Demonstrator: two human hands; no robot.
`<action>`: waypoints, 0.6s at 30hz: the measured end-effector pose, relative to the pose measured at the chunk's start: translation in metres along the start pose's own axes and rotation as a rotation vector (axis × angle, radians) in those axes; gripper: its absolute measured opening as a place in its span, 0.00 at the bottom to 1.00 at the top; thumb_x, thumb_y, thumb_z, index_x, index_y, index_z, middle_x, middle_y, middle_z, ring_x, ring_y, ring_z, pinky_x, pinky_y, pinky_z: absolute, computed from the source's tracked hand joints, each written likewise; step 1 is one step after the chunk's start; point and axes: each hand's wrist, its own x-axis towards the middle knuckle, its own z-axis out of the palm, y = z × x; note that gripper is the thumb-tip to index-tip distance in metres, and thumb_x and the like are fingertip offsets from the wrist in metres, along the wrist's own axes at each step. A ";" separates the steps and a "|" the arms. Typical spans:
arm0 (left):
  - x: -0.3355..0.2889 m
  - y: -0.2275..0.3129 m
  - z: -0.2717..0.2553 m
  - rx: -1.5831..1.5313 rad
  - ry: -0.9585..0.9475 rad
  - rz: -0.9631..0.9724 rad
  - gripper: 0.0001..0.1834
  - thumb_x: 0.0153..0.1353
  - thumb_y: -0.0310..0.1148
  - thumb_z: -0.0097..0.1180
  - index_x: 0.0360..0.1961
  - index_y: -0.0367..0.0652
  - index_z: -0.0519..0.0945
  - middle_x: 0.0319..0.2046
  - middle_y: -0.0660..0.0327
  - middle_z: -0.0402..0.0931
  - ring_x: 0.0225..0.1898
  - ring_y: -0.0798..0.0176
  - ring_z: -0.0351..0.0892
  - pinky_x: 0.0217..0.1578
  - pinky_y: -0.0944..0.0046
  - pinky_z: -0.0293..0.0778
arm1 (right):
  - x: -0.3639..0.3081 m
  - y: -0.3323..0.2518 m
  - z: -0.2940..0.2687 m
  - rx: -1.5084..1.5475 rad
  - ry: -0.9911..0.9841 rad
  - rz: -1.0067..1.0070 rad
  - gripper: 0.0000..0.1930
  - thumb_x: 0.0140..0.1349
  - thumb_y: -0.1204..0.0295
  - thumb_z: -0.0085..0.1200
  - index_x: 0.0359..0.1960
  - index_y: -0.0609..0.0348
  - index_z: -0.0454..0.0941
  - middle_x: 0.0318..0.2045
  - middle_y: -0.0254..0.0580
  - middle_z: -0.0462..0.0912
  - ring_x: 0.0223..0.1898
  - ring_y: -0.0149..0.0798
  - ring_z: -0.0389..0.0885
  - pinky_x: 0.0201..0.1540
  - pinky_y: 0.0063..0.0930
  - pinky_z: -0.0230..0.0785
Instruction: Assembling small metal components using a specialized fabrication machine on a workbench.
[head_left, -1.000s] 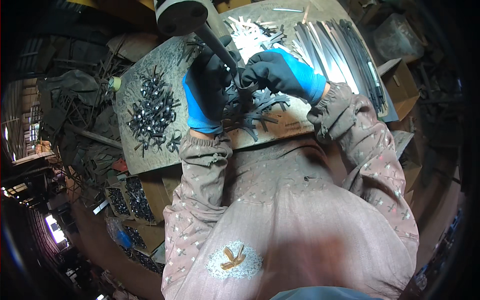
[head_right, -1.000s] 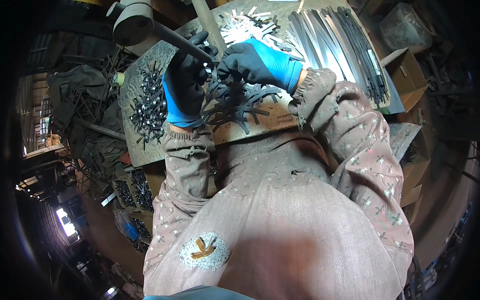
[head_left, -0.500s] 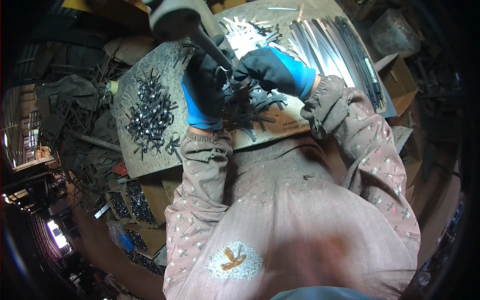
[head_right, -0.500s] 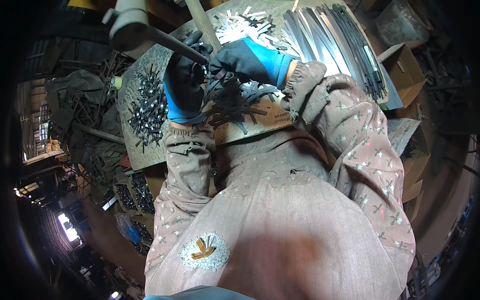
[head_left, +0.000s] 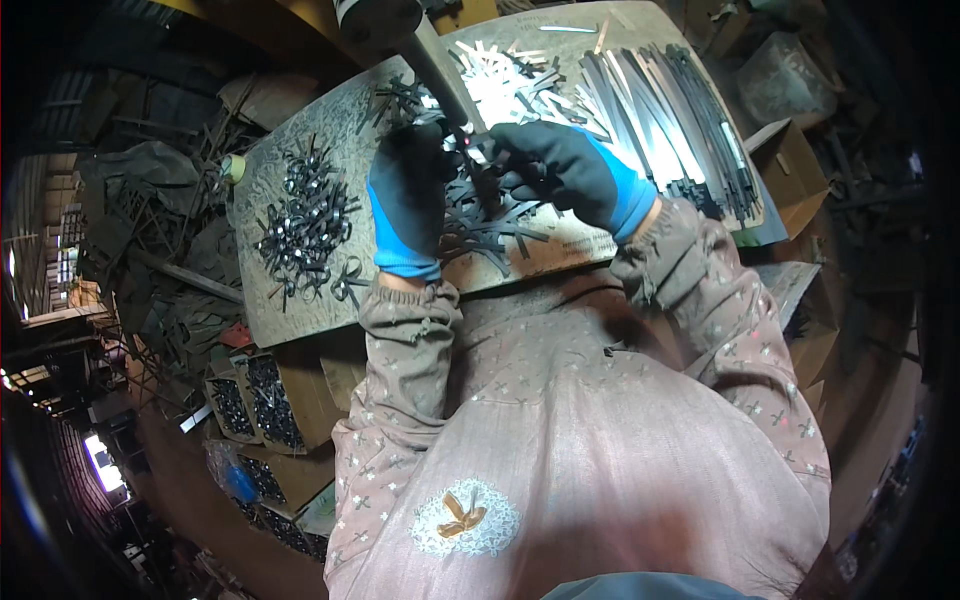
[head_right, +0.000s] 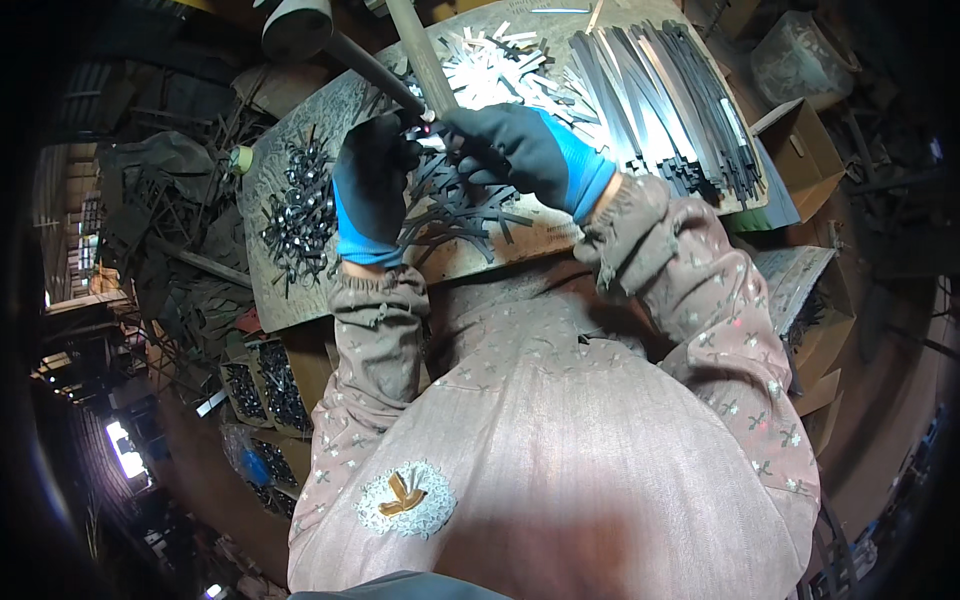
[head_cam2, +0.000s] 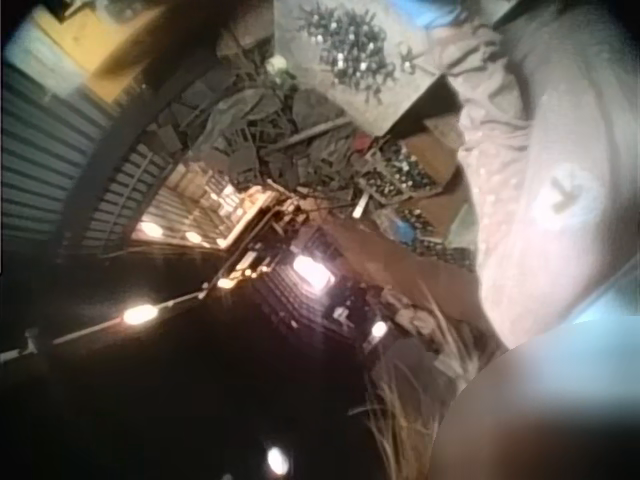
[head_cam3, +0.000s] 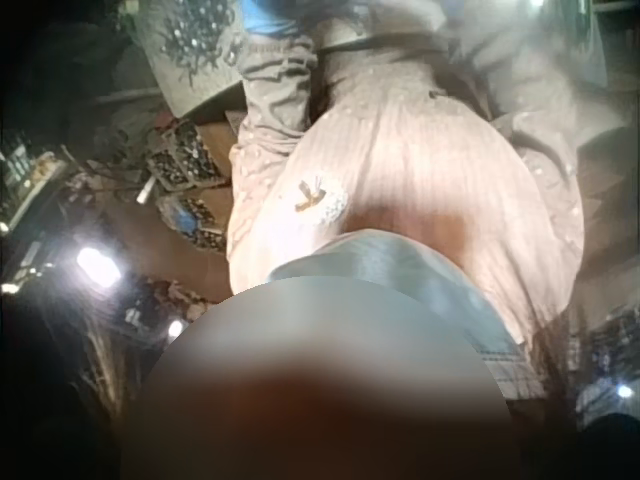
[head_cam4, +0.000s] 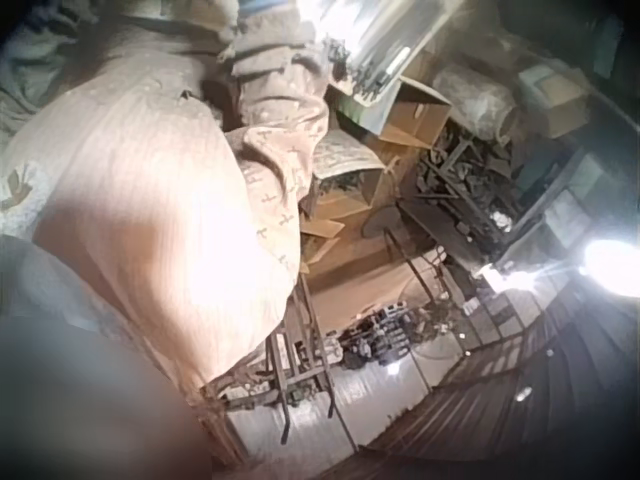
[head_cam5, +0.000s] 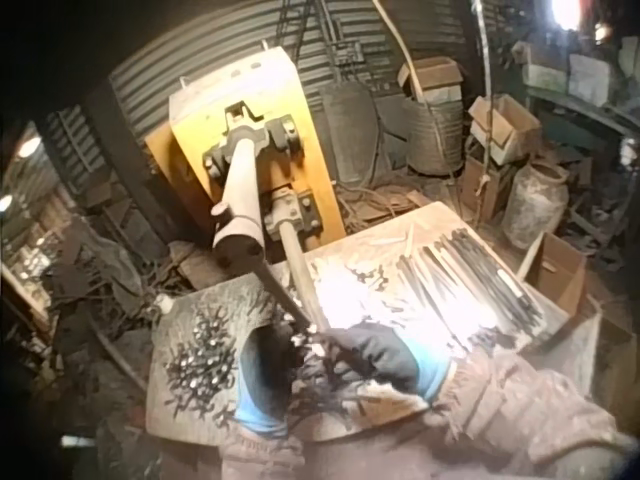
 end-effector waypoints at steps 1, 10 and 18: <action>-0.010 0.011 -0.003 -0.042 -0.030 0.005 0.24 0.49 0.11 0.45 0.46 0.36 0.80 0.34 0.54 0.78 0.30 0.57 0.84 0.32 0.62 0.79 | -0.010 -0.007 0.004 0.094 0.050 0.200 0.16 0.71 0.76 0.46 0.58 0.60 0.76 0.38 0.35 0.79 0.38 0.27 0.80 0.45 0.21 0.77; -0.072 0.038 -0.001 -0.357 -0.048 -0.171 0.27 0.51 0.12 0.37 0.52 0.33 0.77 0.36 0.54 0.80 0.34 0.61 0.85 0.38 0.65 0.80 | -0.051 -0.006 0.025 0.526 0.042 0.385 0.29 0.64 0.86 0.44 0.69 0.58 0.65 0.44 0.37 0.79 0.40 0.27 0.80 0.45 0.22 0.76; -0.120 0.028 -0.010 -0.792 -0.099 -0.798 0.21 0.61 0.19 0.47 0.55 0.35 0.77 0.34 0.58 0.80 0.27 0.70 0.76 0.28 0.74 0.72 | -0.094 0.032 0.042 0.495 -0.046 0.184 0.38 0.58 0.88 0.57 0.72 0.59 0.61 0.39 0.33 0.77 0.39 0.27 0.74 0.43 0.21 0.69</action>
